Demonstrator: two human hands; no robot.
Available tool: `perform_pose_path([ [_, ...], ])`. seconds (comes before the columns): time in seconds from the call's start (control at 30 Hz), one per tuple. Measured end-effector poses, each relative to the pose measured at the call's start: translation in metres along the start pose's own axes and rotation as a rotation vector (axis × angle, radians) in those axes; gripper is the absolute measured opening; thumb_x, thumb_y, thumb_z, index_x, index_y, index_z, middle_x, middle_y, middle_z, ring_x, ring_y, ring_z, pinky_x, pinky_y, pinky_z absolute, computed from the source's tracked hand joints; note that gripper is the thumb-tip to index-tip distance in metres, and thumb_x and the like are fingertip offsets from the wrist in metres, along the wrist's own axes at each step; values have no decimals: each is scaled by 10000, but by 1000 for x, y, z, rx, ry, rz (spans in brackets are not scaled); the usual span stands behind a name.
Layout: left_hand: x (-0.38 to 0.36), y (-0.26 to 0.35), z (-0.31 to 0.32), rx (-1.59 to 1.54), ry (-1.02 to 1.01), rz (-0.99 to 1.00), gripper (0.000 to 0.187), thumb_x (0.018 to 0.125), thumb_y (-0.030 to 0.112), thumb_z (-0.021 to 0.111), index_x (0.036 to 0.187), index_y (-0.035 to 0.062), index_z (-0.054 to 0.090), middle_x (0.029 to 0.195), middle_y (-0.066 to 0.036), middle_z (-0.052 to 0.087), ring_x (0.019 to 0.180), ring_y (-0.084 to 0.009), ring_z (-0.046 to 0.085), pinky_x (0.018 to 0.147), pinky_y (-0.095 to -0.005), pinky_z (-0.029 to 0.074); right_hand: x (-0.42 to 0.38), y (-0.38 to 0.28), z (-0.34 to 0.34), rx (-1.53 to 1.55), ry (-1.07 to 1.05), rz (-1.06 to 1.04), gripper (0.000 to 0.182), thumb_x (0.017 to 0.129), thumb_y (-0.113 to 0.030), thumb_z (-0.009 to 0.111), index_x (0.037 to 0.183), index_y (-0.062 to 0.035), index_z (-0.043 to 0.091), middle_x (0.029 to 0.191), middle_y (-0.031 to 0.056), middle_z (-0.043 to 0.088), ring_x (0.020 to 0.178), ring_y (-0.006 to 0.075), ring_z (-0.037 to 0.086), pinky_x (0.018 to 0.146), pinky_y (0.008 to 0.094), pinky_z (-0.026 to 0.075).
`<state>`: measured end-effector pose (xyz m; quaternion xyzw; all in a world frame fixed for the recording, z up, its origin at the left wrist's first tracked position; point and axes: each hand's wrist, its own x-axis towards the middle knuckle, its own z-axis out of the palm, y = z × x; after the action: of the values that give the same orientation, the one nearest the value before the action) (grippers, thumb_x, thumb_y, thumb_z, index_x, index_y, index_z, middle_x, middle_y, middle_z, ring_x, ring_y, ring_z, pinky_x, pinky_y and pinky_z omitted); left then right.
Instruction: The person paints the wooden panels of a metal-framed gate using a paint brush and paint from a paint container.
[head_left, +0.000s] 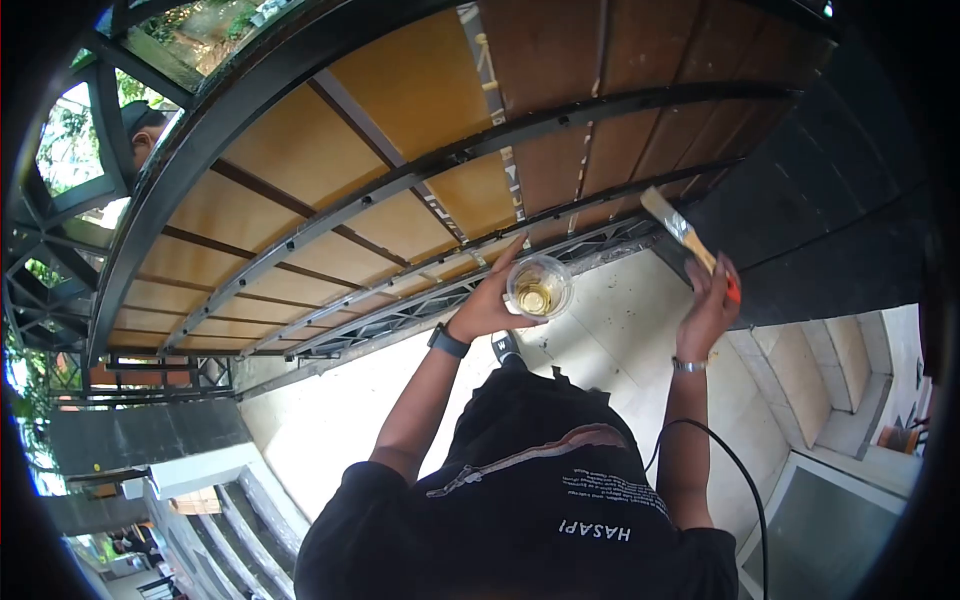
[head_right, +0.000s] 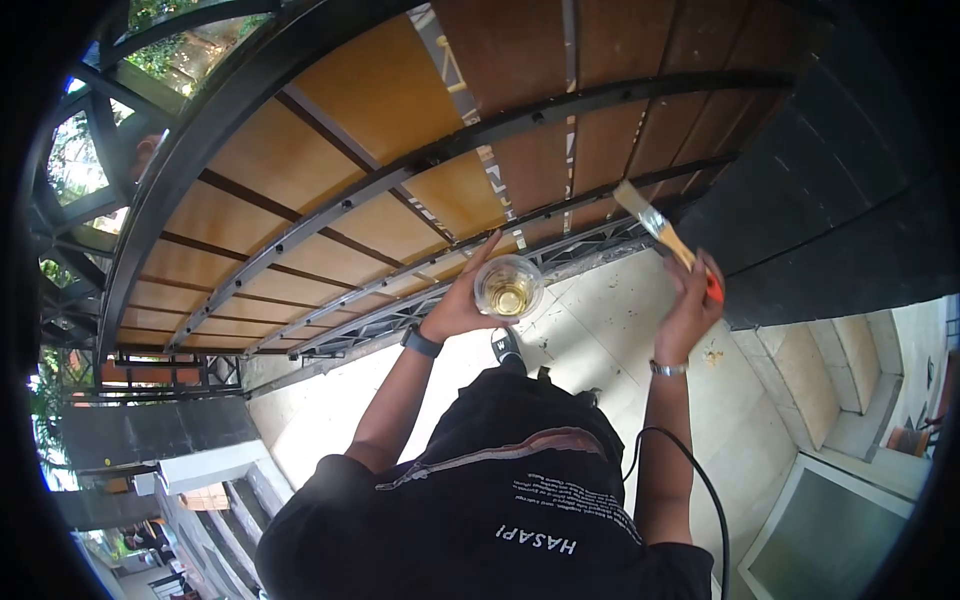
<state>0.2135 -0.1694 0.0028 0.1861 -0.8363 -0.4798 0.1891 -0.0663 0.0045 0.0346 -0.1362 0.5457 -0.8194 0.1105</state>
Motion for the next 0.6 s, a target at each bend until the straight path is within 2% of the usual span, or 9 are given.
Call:
perform_pose_path([
  [0.2,19,39,46,-128,44,26,978,616,243,924,1429,5,436,1639,-121,119,1429,-257,339,1134,-405,348,-13,5,-169,-20,185,237,354,985,-194,577,1216,71,530,1083,224,656,968,281,693,888,360,576],
  [0.23,17,38,54,-156,48,12,867,634,277,914,1360,18,517,1621,-171,170,1468,-307,261,1154,-424,302,-16,5,-188,-15,207,273,363,982,-215,584,1206,67,535,1081,222,659,966,277,692,883,360,578],
  [0.27,10,39,63,-144,58,-25,924,640,225,912,1412,18,450,1540,-157,352,1378,-278,417,1126,-400,353,-19,6,-206,-15,230,308,373,978,-235,592,1196,64,541,1079,220,662,963,272,690,879,360,580],
  [0.3,6,45,72,-214,51,-56,931,642,197,910,1419,15,431,1476,-142,423,1329,-260,464,1114,-390,371,-21,8,-218,-17,232,328,391,969,-269,605,1181,55,551,1066,206,666,941,261,691,875,351,581],
  [0.37,-9,32,90,-257,64,-103,906,651,132,900,1411,16,421,1357,-116,532,1276,-232,513,1087,-364,407,-24,13,-234,-15,220,362,378,963,-269,615,1184,33,558,1045,178,669,950,241,681,897,361,565],
  [0.43,-19,40,100,-275,32,-152,895,652,139,902,1402,17,428,1359,-118,531,1278,-232,512,1091,-367,404,-25,12,-238,-15,214,388,373,963,-265,614,1193,23,556,1049,162,668,973,225,670,922,369,549],
  [0.5,-27,43,107,-281,20,-192,875,658,153,906,1386,18,440,1359,-120,532,1278,-230,512,1098,-367,396,-23,12,-231,237,128,529,358,961,-252,618,1224,-17,552,1093,117,667,994,175,638,956,363,504],
  [0.53,-32,43,107,-276,20,-196,875,658,153,906,1386,18,440,1359,-120,532,1278,-230,512,1098,-367,396,-23,14,-226,241,128,534,358,961,-252,618,1224,-17,552,1093,117,667,994,175,638,956,363,504],
  [0.6,-40,44,105,-282,26,-231,863,660,150,905,1379,15,447,1355,-122,537,1278,-227,512,1093,-361,398,-21,20,-208,368,-53,636,369,959,-241,621,1264,-50,541,1137,76,664,977,135,612,962,333,470],
])
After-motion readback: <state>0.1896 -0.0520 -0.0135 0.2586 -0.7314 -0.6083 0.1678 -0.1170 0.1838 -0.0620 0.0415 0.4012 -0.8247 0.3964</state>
